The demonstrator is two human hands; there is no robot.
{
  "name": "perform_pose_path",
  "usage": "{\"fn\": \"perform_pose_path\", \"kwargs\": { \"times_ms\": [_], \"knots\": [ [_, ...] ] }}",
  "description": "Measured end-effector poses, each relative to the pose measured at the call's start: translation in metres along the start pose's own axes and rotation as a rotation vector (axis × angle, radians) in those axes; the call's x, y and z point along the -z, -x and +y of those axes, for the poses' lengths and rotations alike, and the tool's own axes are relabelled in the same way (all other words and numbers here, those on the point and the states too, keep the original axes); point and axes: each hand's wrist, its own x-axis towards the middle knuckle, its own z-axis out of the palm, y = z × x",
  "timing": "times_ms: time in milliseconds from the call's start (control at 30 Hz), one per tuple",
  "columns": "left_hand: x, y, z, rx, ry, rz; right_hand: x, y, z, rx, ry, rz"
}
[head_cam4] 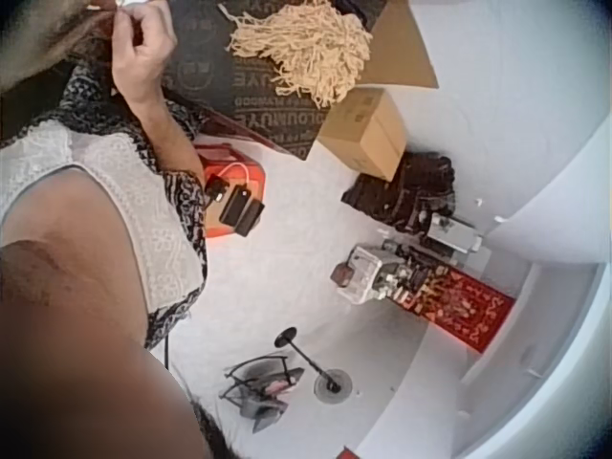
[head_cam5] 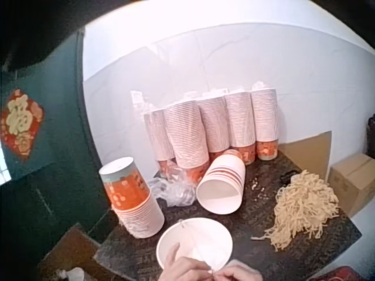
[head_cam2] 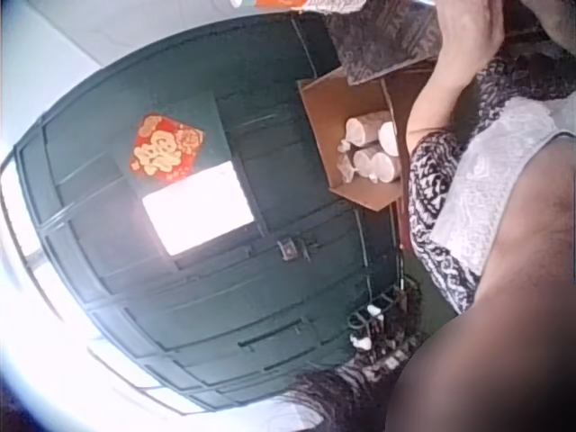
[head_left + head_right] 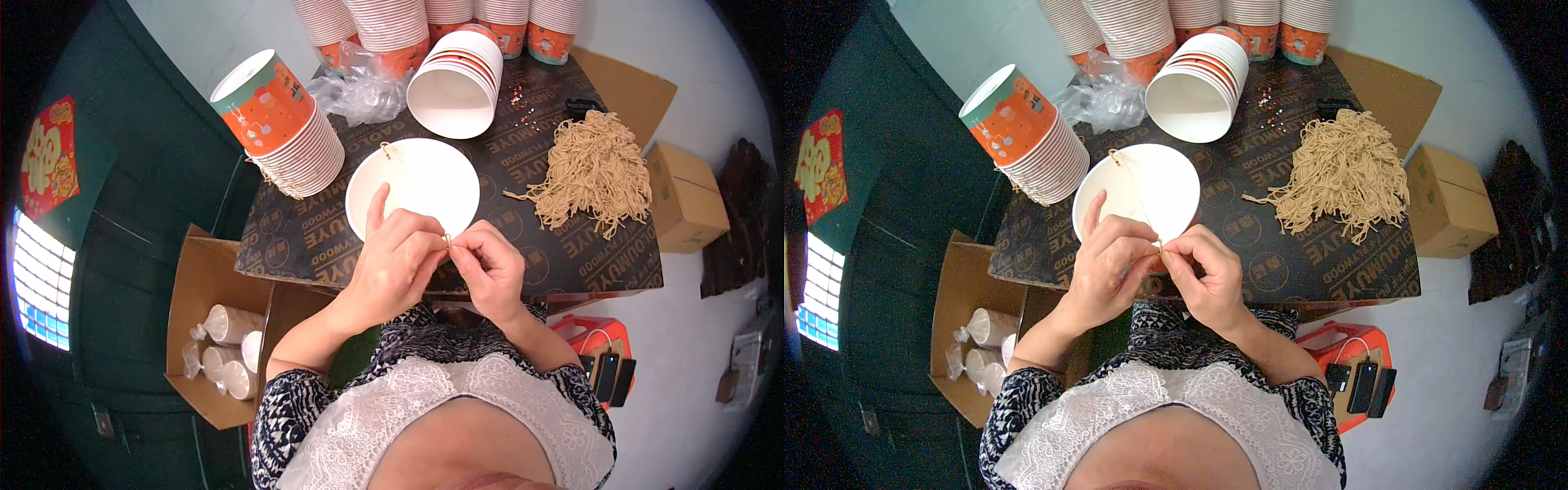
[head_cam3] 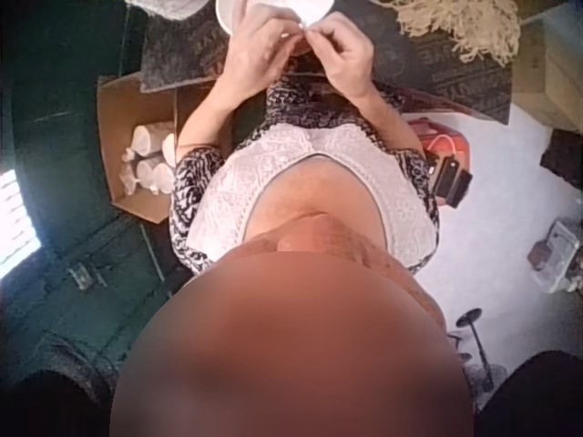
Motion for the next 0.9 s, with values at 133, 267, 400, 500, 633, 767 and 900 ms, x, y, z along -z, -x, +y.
{"fn": "perform_pose_path", "kwargs": {
  "times_ms": [133, 267, 400, 500, 633, 767, 900],
  "knots": [
    [0.001, 0.001, 0.002, -0.010, 0.007, 0.011, 0.002, -0.004, 0.001, 0.125, 0.097, 0.001],
    [0.002, 0.004, 0.003, -0.028, -0.020, 0.038, 0.008, -0.008, 0.000, 0.188, 0.268, 0.045],
    [0.003, 0.009, 0.002, -0.015, -0.026, 0.033, 0.011, -0.011, 0.004, 0.195, 0.336, 0.077],
    [0.004, 0.010, 0.002, -0.019, -0.032, 0.020, 0.014, -0.014, 0.007, 0.220, 0.430, 0.099],
    [0.005, 0.012, 0.003, -0.028, -0.019, 0.008, 0.016, -0.016, 0.011, 0.254, 0.449, 0.118],
    [0.003, 0.014, -0.001, -0.023, -0.015, -0.004, 0.018, -0.017, 0.015, 0.278, 0.493, 0.122],
    [0.007, 0.020, -0.003, 0.009, -0.019, -0.002, 0.018, -0.016, 0.013, 0.268, 0.498, 0.122]
  ]
}}
